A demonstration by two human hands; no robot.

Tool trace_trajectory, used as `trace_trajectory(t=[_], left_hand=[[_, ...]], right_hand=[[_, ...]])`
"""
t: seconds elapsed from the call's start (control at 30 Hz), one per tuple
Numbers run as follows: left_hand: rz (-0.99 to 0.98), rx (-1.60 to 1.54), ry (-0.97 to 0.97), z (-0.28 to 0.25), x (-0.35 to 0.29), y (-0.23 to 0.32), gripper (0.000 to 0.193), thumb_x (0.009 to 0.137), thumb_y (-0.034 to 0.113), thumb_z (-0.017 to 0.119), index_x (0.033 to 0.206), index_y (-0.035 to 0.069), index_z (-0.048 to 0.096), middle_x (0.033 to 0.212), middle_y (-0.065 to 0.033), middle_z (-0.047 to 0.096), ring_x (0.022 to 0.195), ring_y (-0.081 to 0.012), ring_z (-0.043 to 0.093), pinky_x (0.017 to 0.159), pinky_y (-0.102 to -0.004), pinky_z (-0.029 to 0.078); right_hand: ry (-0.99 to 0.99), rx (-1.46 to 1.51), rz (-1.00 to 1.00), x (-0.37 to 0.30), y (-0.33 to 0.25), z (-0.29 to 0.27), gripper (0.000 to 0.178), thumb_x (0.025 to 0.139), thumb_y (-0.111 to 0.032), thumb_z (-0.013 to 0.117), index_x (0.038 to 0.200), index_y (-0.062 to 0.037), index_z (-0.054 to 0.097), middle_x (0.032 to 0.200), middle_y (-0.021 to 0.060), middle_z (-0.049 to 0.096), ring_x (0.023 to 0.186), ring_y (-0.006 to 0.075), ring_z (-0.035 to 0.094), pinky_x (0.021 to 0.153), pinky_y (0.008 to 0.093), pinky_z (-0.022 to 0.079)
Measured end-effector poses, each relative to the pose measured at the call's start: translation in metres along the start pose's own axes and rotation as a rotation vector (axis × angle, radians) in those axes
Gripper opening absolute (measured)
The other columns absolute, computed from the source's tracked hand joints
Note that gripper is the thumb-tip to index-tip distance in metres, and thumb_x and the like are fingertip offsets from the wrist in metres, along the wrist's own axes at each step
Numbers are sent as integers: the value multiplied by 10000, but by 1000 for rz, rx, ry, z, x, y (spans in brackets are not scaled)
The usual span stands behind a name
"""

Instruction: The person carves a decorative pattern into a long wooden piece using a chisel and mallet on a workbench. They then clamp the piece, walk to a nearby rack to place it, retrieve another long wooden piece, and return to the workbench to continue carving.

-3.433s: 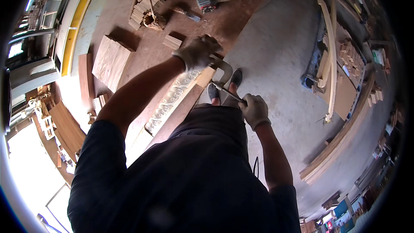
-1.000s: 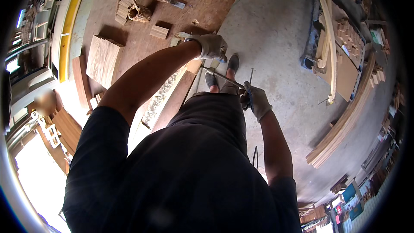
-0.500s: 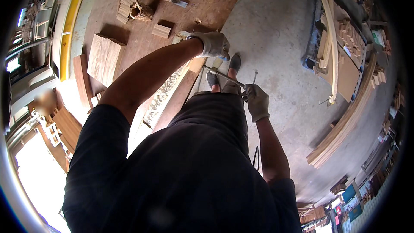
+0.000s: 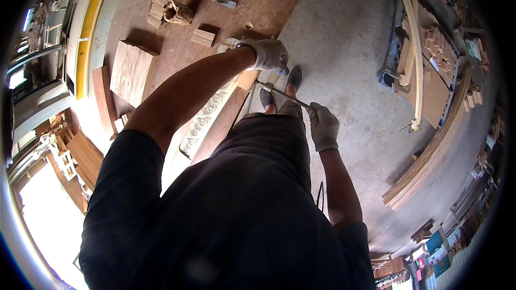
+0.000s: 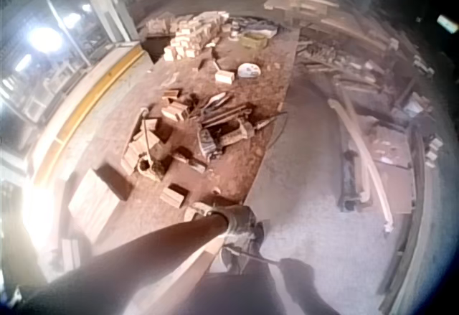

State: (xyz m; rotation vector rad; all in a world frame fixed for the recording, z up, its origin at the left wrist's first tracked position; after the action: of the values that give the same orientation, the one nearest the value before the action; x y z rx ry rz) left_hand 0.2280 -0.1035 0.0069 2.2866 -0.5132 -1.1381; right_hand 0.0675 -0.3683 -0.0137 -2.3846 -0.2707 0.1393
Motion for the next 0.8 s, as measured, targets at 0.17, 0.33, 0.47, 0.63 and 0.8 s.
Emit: trace_trajectory(t=[0.17, 0.33, 0.47, 0.63, 0.8], left_hand=[[-36, -18, 13, 4, 2, -1, 311, 829, 361, 816, 1000, 104, 787, 917, -116, 765, 888, -279, 721, 820, -399, 540], [-37, 54, 87, 8, -3, -2, 346, 840, 408, 756, 1021, 114, 786, 977, -129, 769, 952, -318, 726, 861, -421, 545], [-106, 175, 182, 24, -8, 8, 358, 863, 402, 664, 1075, 135, 776, 1074, -135, 759, 1070, -351, 695, 978, -461, 487], [-132, 106, 297, 37, -12, 7, 331, 855, 387, 675, 1076, 156, 761, 1118, -107, 734, 1135, -322, 654, 1050, -456, 393], [-133, 85, 283, 43, -6, 3, 323, 850, 391, 685, 1071, 166, 755, 1133, -100, 726, 1148, -320, 643, 1054, -452, 363]], right_hand=[[16, -9, -37, 3, -1, -1, 170, 980, -212, 693, 992, -44, 717, 912, 139, 744, 804, 335, 724, 681, 424, 574], [-105, 218, 219, 3, 5, 5, 221, 1027, -216, 626, 957, -18, 694, 818, 127, 728, 738, 219, 727, 654, 360, 567], [-146, 388, 454, 1, 9, 11, 357, 1071, -295, 552, 907, 4, 657, 693, 75, 670, 576, 153, 638, 576, 329, 531], [-256, 642, 693, 8, 5, 6, 355, 1072, -307, 549, 885, -16, 630, 692, 67, 639, 527, 121, 592, 492, 277, 461], [-265, 778, 926, 15, 2, 6, 333, 1042, -322, 596, 889, -28, 626, 675, 52, 597, 488, 140, 555, 427, 301, 435]])
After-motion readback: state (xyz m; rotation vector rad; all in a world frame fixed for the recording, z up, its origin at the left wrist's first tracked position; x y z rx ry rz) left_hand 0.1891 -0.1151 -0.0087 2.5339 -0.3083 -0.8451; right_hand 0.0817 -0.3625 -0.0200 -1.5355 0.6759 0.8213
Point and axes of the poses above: each hand's wrist, its own x-axis towards the middle knuckle, its own z-axis out of the palm, y = z × x, the point moved 2 cm from there along x, towards the middle knuckle
